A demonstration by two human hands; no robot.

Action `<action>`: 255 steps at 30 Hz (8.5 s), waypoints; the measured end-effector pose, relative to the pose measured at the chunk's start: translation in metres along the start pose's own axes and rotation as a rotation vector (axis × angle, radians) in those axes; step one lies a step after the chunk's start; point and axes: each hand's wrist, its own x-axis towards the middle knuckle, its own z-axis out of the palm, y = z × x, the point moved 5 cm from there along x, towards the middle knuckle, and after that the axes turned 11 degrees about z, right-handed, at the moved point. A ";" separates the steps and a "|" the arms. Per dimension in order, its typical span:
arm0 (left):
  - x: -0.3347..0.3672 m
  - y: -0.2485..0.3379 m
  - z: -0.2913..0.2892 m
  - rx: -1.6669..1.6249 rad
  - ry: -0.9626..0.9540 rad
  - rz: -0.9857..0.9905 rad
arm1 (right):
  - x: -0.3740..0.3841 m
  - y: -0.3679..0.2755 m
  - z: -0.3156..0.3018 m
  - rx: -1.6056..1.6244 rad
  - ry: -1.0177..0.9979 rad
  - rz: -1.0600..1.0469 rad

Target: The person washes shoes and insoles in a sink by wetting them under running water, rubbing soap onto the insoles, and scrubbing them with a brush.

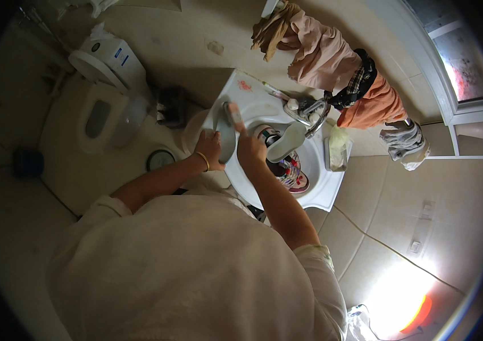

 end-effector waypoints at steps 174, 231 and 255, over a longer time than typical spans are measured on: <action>-0.008 -0.016 0.010 -0.139 0.366 -0.072 | 0.024 -0.003 0.015 0.234 -0.101 0.165; 0.006 -0.039 -0.014 -0.170 0.124 0.114 | -0.094 0.036 0.008 0.671 -0.395 0.027; 0.082 -0.065 -0.061 0.116 -0.008 -0.021 | -0.033 0.387 0.017 0.102 -0.456 0.781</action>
